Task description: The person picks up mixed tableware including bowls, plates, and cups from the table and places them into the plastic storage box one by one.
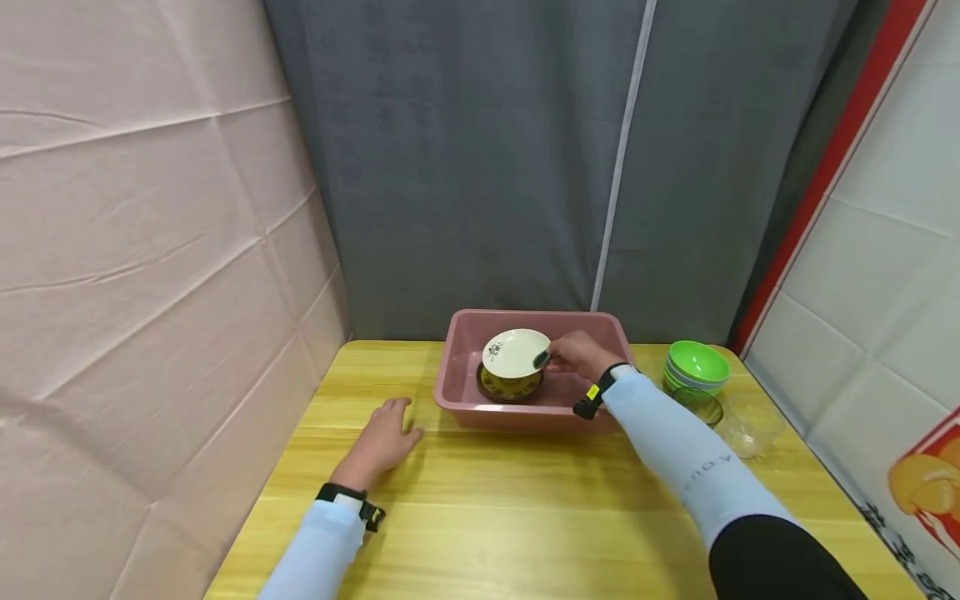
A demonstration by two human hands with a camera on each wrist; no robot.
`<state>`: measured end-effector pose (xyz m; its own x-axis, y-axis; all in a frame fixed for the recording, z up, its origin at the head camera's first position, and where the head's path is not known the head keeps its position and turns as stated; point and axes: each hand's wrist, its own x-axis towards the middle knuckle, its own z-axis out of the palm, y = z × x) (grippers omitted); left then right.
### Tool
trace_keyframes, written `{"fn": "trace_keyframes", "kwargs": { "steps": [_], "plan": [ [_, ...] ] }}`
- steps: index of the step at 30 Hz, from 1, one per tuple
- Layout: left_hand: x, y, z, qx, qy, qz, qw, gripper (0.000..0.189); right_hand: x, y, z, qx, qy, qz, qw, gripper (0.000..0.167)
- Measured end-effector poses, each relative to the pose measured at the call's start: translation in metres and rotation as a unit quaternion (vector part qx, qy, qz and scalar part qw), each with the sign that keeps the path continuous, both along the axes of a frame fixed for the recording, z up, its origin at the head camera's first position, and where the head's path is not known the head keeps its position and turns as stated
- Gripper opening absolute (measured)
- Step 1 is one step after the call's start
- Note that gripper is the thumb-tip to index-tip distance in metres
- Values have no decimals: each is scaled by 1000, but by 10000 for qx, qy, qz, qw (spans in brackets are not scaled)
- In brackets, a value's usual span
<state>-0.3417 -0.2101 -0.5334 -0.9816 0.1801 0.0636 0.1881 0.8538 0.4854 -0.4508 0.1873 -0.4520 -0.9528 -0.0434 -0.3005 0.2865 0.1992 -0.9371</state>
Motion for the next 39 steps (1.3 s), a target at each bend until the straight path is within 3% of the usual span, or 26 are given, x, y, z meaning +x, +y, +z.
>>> {"fn": "trace_keyframes", "kwargs": {
  "steps": [17,39],
  "plan": [
    [-2,1,-2,49,-94,37,9999,73,-1,-15,-15,555,-143,126,9983,27],
    [7,1,2,71,-99,104,9999,70,-5,-17,-26,704,-360,201,9967,31]
  ]
}}
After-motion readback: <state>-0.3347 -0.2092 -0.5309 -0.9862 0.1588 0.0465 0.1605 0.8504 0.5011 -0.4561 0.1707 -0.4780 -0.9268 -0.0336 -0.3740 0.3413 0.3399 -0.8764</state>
